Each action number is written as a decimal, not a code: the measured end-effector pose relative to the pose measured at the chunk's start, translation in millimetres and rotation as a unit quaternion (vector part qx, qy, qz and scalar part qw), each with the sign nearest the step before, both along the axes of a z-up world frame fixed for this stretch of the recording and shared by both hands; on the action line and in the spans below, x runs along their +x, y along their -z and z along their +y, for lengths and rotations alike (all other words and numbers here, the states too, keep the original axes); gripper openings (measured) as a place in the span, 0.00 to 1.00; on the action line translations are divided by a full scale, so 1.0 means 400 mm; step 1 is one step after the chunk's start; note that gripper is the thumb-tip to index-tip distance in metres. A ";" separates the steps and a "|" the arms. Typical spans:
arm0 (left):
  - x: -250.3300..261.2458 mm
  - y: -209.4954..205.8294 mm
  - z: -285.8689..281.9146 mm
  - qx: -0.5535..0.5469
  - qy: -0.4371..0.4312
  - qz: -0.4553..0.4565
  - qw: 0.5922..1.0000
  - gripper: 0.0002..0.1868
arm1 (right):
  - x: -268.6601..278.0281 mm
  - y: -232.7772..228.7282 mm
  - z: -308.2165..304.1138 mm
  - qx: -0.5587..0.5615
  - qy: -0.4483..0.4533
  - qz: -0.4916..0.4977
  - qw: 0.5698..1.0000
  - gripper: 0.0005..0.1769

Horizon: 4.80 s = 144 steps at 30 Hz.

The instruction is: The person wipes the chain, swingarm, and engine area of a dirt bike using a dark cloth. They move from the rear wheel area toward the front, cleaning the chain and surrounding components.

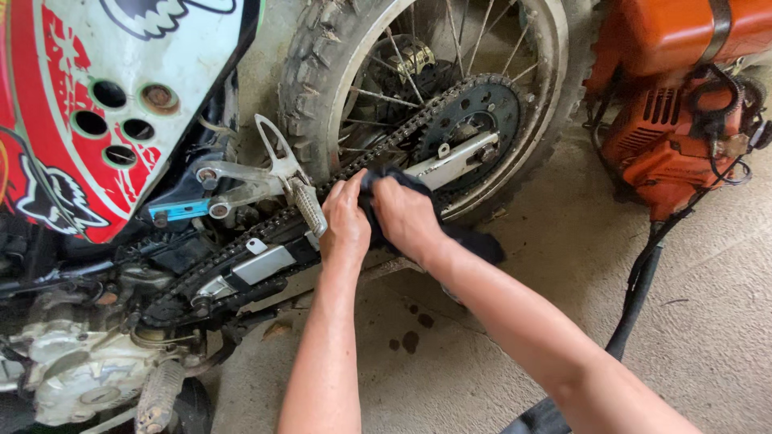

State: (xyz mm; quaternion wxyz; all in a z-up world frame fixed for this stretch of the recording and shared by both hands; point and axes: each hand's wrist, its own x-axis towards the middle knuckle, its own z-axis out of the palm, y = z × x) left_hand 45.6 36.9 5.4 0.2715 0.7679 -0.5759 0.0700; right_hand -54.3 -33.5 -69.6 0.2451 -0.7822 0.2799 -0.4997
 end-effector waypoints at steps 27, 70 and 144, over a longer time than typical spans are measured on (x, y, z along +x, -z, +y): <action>-0.065 -0.021 0.009 0.042 -0.036 -0.061 0.997 0.23 | -0.128 0.049 -0.050 -0.101 0.014 0.058 0.993 0.07; -0.052 0.016 -0.035 0.051 -0.069 -0.123 0.989 0.16 | -0.104 0.116 -0.136 0.178 0.183 -0.206 0.945 0.07; -0.076 0.025 -0.046 0.011 -0.096 -0.165 0.981 0.15 | -0.013 0.361 -0.339 0.430 0.286 -0.304 0.800 0.30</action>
